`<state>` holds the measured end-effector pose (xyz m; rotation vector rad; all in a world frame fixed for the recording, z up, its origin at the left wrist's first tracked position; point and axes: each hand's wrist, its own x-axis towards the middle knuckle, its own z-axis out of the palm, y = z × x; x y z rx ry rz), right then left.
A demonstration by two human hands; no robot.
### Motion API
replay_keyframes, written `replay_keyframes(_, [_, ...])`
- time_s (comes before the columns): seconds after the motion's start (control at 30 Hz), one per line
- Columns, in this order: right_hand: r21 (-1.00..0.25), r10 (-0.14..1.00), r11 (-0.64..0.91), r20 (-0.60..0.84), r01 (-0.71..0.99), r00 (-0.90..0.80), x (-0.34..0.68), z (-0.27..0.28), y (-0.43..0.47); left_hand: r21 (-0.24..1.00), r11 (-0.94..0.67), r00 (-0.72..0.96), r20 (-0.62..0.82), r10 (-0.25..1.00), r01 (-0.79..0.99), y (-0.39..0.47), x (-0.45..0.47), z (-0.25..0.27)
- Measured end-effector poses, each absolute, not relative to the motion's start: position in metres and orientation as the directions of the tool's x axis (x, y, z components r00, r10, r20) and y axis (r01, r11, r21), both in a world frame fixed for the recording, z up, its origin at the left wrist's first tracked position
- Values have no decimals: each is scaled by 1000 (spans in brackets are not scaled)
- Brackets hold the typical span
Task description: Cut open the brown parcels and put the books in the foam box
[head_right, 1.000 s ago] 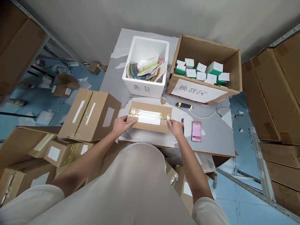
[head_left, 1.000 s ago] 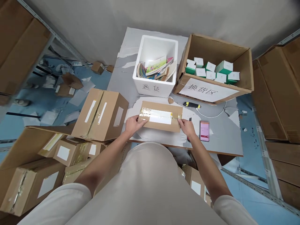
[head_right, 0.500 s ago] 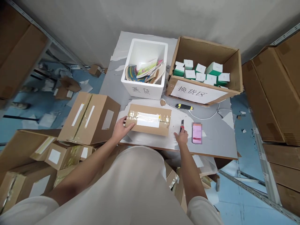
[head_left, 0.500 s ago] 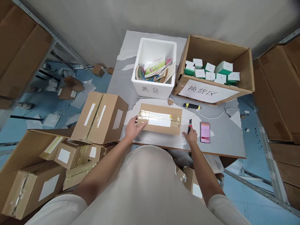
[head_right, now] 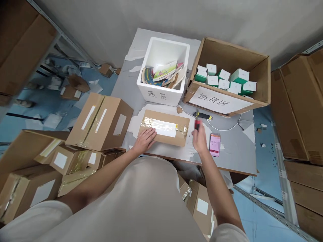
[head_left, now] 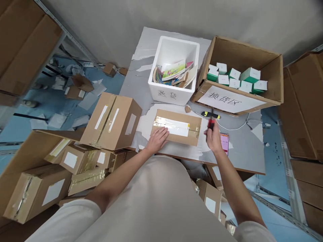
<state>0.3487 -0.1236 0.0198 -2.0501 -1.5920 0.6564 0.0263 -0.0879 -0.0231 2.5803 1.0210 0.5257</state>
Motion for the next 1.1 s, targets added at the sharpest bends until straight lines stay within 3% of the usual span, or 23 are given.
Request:
replay_keyframes(0.1, [-504, 944, 176, -158, 846, -290, 301, 66, -88, 416, -685, 664, 221, 715, 598, -87, 27, -28])
replay_keyframes(0.17, [-385, 845, 332, -284, 861, -453, 269, 83, -66, 406, -691, 667, 226, 710, 598, -86, 27, -28])
replay_keyframes(0.23, [-297, 772, 419, -381, 858, -509, 244, 89, -49, 398, -696, 668, 233, 706, 597, -86, 27, -27])
replay_keyframes(0.43, [-165, 719, 489, -480, 857, -503, 215, 94, -31, 427, -685, 658, 237, 715, 590, -85, 28, -30])
replay_keyframes(0.7, [21, 708, 586, -499, 810, -499, 210, 97, -36, 419, -685, 664, 223, 713, 596, -83, 26, -28])
replay_keyframes(1.1, [33, 735, 494, -550, 869, -397, 242, 103, -62, 388, -734, 712, 230, 663, 558, -88, 39, -29])
